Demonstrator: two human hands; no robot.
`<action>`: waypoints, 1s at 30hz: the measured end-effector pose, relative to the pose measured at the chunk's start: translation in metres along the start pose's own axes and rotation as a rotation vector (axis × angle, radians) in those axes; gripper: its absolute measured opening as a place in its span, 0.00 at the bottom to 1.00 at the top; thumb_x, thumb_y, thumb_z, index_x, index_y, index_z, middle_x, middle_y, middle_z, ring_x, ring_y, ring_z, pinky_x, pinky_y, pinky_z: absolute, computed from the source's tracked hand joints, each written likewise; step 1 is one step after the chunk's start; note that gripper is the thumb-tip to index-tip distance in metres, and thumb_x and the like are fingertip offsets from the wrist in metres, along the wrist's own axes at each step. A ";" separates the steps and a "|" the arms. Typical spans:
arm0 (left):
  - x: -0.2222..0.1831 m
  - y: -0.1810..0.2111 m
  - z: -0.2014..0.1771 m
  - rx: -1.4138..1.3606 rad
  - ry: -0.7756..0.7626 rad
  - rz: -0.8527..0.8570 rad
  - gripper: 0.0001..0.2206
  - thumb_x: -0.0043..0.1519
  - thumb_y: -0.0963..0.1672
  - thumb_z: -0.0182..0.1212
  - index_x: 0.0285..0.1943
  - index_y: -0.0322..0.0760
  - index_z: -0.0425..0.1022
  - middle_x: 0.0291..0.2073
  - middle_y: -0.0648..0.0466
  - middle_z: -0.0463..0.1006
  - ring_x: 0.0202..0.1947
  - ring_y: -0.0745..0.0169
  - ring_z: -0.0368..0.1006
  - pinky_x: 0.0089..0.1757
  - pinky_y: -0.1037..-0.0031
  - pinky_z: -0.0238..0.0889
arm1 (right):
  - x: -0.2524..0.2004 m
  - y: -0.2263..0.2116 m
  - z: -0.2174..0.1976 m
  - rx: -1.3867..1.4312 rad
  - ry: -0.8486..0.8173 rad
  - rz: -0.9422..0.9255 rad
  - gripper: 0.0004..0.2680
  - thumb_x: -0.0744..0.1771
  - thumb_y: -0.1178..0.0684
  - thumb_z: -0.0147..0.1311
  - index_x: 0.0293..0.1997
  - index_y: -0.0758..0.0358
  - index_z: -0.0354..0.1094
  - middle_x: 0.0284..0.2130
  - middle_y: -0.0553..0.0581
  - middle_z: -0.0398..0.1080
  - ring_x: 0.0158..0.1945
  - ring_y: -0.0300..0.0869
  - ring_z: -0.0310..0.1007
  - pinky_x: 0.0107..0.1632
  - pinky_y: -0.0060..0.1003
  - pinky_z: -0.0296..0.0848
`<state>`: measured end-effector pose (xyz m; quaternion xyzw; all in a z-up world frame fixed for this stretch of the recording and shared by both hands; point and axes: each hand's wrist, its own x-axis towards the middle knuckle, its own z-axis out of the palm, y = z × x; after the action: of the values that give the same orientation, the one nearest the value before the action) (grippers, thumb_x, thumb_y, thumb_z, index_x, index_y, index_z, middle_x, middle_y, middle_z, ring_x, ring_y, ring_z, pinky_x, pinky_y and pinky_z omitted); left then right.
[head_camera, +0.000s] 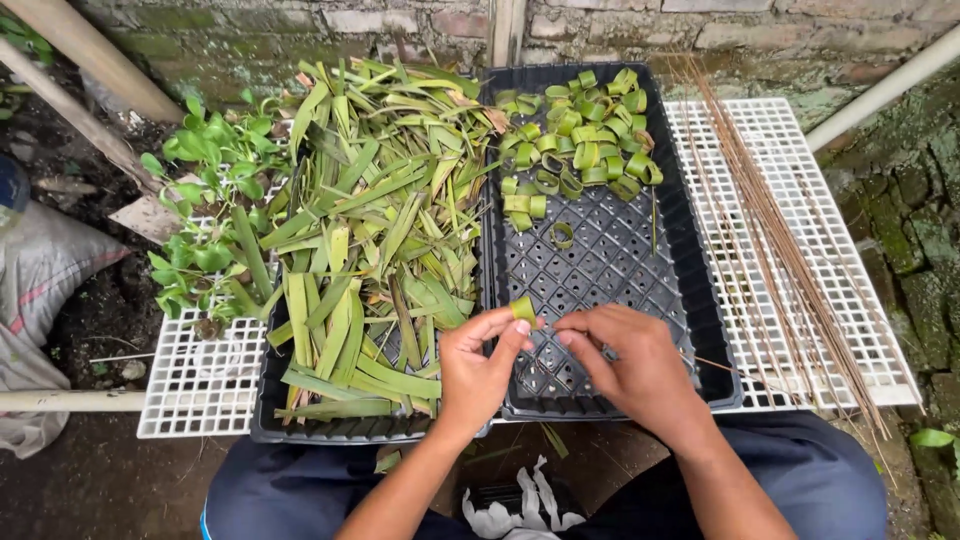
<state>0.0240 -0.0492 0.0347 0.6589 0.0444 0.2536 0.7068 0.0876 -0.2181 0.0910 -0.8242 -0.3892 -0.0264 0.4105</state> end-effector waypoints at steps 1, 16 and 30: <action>-0.006 0.003 0.001 0.017 -0.010 0.005 0.07 0.62 0.38 0.65 0.45 0.31 0.85 0.32 0.46 0.88 0.27 0.71 0.79 0.40 0.72 0.74 | -0.004 -0.002 0.005 0.028 0.028 0.004 0.05 0.66 0.56 0.58 0.41 0.54 0.80 0.16 0.51 0.71 0.23 0.44 0.72 0.32 0.36 0.74; -0.014 0.004 -0.003 0.119 -0.031 0.195 0.11 0.62 0.37 0.64 0.52 0.30 0.80 0.43 0.46 0.85 0.41 0.63 0.82 0.45 0.75 0.79 | -0.017 0.008 0.029 -0.183 0.184 -0.139 0.03 0.67 0.55 0.58 0.39 0.60 0.75 0.32 0.49 0.80 0.22 0.38 0.70 0.27 0.33 0.71; -0.009 0.002 0.001 0.252 0.001 0.496 0.09 0.58 0.33 0.63 0.42 0.33 0.86 0.29 0.47 0.87 0.21 0.49 0.79 0.26 0.68 0.70 | -0.012 -0.007 0.034 -0.081 0.224 -0.038 0.03 0.64 0.59 0.59 0.31 0.59 0.77 0.06 0.50 0.60 0.12 0.43 0.62 0.19 0.33 0.66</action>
<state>0.0158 -0.0543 0.0339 0.7322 -0.0865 0.4117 0.5356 0.0655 -0.1997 0.0687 -0.8245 -0.3549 -0.1417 0.4172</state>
